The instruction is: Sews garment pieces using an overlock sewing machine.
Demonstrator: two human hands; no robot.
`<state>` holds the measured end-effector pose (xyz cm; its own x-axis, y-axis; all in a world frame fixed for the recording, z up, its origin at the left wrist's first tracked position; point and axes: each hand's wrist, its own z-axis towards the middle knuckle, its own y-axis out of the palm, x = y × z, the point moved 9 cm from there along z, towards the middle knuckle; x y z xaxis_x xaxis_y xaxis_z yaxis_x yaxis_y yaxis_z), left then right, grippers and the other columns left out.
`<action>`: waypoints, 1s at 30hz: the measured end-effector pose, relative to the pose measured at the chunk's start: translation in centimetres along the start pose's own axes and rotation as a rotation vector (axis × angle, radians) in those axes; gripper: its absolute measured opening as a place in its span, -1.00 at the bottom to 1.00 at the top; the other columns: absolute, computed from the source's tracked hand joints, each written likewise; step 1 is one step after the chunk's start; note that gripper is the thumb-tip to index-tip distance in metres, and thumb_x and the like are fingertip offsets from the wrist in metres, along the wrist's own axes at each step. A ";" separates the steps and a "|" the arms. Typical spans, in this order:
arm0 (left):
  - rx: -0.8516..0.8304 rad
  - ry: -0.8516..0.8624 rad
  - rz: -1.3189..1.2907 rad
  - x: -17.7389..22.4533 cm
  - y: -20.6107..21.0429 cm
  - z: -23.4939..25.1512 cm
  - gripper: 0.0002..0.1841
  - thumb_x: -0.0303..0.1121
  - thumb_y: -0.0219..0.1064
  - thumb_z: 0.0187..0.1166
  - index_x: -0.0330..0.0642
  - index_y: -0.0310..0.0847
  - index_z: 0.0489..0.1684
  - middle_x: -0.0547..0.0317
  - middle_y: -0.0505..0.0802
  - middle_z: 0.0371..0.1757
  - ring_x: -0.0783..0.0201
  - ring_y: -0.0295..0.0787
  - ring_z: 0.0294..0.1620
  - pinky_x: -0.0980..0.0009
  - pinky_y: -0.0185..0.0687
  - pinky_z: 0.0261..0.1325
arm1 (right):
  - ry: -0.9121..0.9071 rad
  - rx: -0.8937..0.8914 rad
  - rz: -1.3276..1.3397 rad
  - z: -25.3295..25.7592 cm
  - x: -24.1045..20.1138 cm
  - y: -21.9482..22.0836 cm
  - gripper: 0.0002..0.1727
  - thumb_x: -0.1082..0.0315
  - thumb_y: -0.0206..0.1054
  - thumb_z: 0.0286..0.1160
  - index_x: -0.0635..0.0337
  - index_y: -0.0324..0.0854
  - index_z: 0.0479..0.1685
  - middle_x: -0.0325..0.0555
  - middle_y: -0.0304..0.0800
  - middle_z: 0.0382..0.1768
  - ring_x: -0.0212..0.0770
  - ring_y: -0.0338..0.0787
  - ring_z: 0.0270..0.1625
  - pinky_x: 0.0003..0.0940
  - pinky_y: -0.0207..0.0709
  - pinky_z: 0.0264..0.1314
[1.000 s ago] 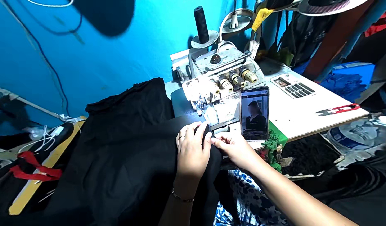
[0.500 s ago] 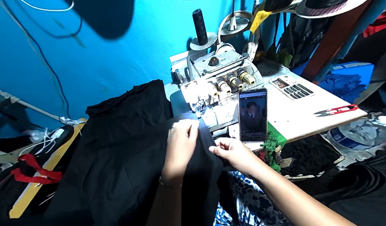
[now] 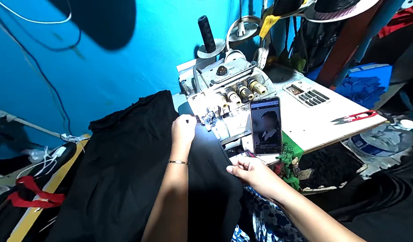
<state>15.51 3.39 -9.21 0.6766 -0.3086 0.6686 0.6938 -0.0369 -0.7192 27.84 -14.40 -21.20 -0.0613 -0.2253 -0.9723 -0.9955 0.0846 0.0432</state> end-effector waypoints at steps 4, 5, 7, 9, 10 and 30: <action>0.192 -0.135 -0.795 -2.6 -1.9 0.0 -0.79 -0.44 0.06 0.79 -0.30 0.63 -0.03 0.15 0.87 -0.14 0.35 0.83 -0.08 0.35 0.71 0.10 | -0.003 -0.019 0.024 0.2 0.2 0.1 -0.81 0.22 0.39 0.64 0.09 0.69 -0.31 -0.35 0.61 -0.59 -0.50 0.55 -0.55 -0.58 0.46 -0.40; 0.189 -0.134 -0.875 -2.7 -2.2 0.0 -0.79 -0.42 0.00 0.81 -0.22 0.57 -0.07 0.24 0.85 -0.25 0.40 0.82 -0.18 0.40 0.72 0.03 | -0.002 -0.024 0.022 0.2 0.2 0.0 -0.82 0.21 0.38 0.65 0.09 0.69 -0.29 -0.36 0.62 -0.58 -0.50 0.55 -0.54 -0.58 0.46 -0.40; 0.097 -0.036 -0.682 -1.8 -2.2 -0.2 -0.81 -0.43 -0.09 0.80 -0.15 0.47 -0.09 0.39 0.64 -0.40 0.51 0.63 -0.35 0.48 0.64 -0.05 | -0.003 -0.029 0.018 0.2 0.3 0.0 -0.81 0.20 0.38 0.65 0.09 0.70 -0.29 -0.37 0.62 -0.57 -0.52 0.56 -0.54 -0.59 0.46 -0.39; -0.071 0.094 -0.202 -0.4 -1.3 -0.4 -0.76 -0.38 0.00 0.81 -0.29 0.52 0.15 0.04 0.69 -0.13 0.22 0.60 -0.10 0.16 0.51 0.10 | -0.004 -0.046 0.023 0.3 0.4 0.0 -0.80 0.19 0.37 0.66 0.10 0.70 -0.26 -0.38 0.62 -0.55 -0.52 0.55 -0.52 -0.58 0.47 -0.37; -0.151 0.146 0.024 0.1 -0.5 -0.2 -0.70 -0.30 0.06 0.83 -0.32 0.54 0.25 -0.16 0.77 0.07 -0.02 0.69 0.14 -0.14 0.50 0.26 | -0.010 -0.052 0.025 0.3 0.4 0.1 -0.81 0.19 0.36 0.66 0.10 0.70 -0.25 -0.40 0.60 -0.56 -0.53 0.53 -0.53 -0.59 0.44 -0.38; 0.033 0.413 0.648 2.0 -2.2 -1.3 -0.86 -0.43 0.33 0.59 -0.06 0.85 -0.22 -0.19 0.67 0.32 -0.35 0.40 0.49 -0.47 0.13 0.36 | -0.047 0.047 -0.253 0.0 -0.2 -0.9 -0.73 0.08 0.31 0.70 0.06 0.70 -0.24 -0.34 0.66 -0.46 -0.47 0.65 -0.37 -0.48 0.53 -0.21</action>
<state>15.02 1.58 -6.48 0.8078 -0.5893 -0.0144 0.2014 0.2989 -0.9328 28.70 -14.47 -21.03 0.1934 -0.2002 -0.9605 -0.9743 0.0763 -0.2121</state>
